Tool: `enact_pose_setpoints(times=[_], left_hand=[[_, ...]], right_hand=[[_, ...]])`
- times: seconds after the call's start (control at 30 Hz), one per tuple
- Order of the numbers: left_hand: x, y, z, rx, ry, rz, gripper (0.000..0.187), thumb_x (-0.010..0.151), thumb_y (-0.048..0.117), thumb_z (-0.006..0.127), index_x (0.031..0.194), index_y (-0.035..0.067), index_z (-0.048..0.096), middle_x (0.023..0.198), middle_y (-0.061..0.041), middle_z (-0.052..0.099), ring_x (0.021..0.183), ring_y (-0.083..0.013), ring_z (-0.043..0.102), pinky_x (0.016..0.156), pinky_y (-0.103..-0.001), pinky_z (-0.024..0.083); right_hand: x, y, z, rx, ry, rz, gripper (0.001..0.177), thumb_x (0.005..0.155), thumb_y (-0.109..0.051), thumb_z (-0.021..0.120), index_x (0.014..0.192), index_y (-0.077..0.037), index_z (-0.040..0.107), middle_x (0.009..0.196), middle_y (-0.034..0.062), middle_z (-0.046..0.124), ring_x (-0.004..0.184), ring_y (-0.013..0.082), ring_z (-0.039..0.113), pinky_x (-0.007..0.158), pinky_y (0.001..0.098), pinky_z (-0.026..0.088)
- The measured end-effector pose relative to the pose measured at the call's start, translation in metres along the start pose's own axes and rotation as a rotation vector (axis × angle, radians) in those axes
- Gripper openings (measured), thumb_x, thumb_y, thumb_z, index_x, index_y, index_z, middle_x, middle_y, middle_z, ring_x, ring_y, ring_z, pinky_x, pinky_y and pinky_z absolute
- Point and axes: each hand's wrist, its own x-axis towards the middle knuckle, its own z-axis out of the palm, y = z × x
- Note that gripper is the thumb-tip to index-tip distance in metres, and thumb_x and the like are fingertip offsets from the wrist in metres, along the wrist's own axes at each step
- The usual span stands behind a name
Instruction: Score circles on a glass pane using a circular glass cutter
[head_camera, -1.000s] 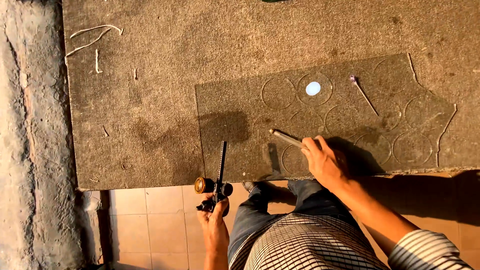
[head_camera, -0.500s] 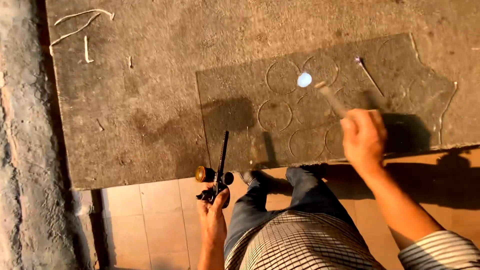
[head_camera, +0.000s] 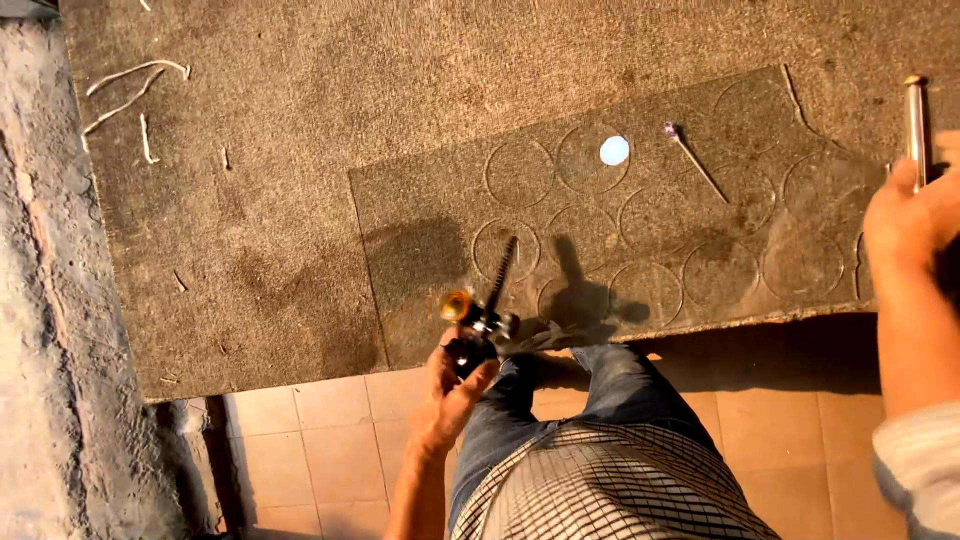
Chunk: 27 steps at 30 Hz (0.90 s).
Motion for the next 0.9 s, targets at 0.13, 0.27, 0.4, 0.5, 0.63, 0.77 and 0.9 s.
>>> enact_pose_setpoints(times=[0.13, 0.27, 0.4, 0.5, 0.63, 0.77, 0.9], left_hand=[[0.011, 0.015, 0.018, 0.233, -0.172, 0.120, 0.037, 0.073, 0.008, 0.059, 0.110, 0.010, 0.064, 0.106, -0.004, 0.065, 0.092, -0.0160, 0.060, 0.080, -0.029, 0.049], [0.006, -0.008, 0.033, 0.207, -0.269, 0.207, 0.026, 0.084, 0.025, 0.061, 0.107, 0.013, 0.061, 0.109, -0.009, 0.061, 0.091, -0.0163, 0.058, 0.074, -0.027, 0.052], [-0.009, 0.001, 0.034, 0.558, -0.276, 0.258, 0.016, 0.074, 0.012, 0.054, 0.089, 0.011, 0.060, 0.089, -0.007, 0.057, 0.083, -0.0228, 0.059, 0.072, -0.036, 0.049], [-0.002, -0.009, 0.017, 0.507, -0.207, 0.254, 0.036, 0.062, 0.006, 0.065, 0.098, 0.007, 0.061, 0.096, -0.015, 0.060, 0.094, -0.0360, 0.062, 0.079, -0.045, 0.053], [0.027, -0.042, -0.002, 0.497, -0.123, 0.390, 0.060, 0.064, 0.007, 0.076, 0.122, 0.010, 0.062, 0.114, -0.012, 0.057, 0.106, -0.0421, 0.063, 0.088, -0.049, 0.056], [0.048, -0.068, -0.009, 0.780, -0.007, 0.632, 0.059, 0.067, 0.016, 0.084, 0.123, 0.014, 0.066, 0.115, -0.008, 0.063, 0.114, -0.0335, 0.058, 0.096, -0.042, 0.046], [0.050, -0.061, -0.007, 0.829, 0.122, 0.741, 0.054, 0.071, 0.027, 0.088, 0.121, 0.018, 0.069, 0.125, -0.003, 0.069, 0.125, -0.0314, 0.054, 0.105, -0.044, 0.035]], right_hand=[[-0.012, -0.199, -0.075, 0.652, -0.393, -0.042, 0.011, 0.103, -0.001, 0.069, 0.094, 0.002, 0.063, 0.119, 0.0236, 0.064, 0.115, 0.0350, 0.061, 0.099, 0.0442, 0.047], [-0.072, -0.286, -0.096, 0.864, -1.194, 0.501, 0.046, 0.097, -0.011, 0.057, 0.141, -0.017, 0.047, 0.092, 0.0107, 0.064, 0.067, 0.0169, 0.058, 0.054, 0.0261, 0.049], [-0.132, -0.287, -0.101, 1.112, -1.221, 0.720, 0.012, 0.101, -0.020, 0.064, 0.096, -0.008, 0.064, 0.064, 0.0019, 0.050, 0.042, 0.0093, 0.041, 0.034, 0.0222, 0.030], [-0.152, -0.289, -0.103, 1.228, -1.066, 0.834, 0.015, 0.100, -0.013, 0.063, 0.090, -0.001, 0.063, 0.056, 0.0088, 0.046, 0.040, 0.0147, 0.046, 0.032, 0.0268, 0.037], [-0.176, -0.298, -0.093, 1.207, -0.826, 0.794, 0.014, 0.102, -0.009, 0.062, 0.095, 0.002, 0.065, 0.061, 0.0126, 0.054, 0.045, 0.0158, 0.056, 0.035, 0.0284, 0.049], [-0.175, -0.313, -0.092, 1.186, -0.714, 0.752, 0.012, 0.104, -0.004, 0.057, 0.097, 0.003, 0.063, 0.059, 0.0124, 0.052, 0.044, 0.0165, 0.053, 0.039, 0.0297, 0.050], [-0.175, -0.313, -0.085, 1.147, -0.655, 0.662, 0.014, 0.104, -0.004, 0.059, 0.095, 0.005, 0.065, 0.058, 0.0128, 0.054, 0.044, 0.0163, 0.054, 0.041, 0.0295, 0.051]])
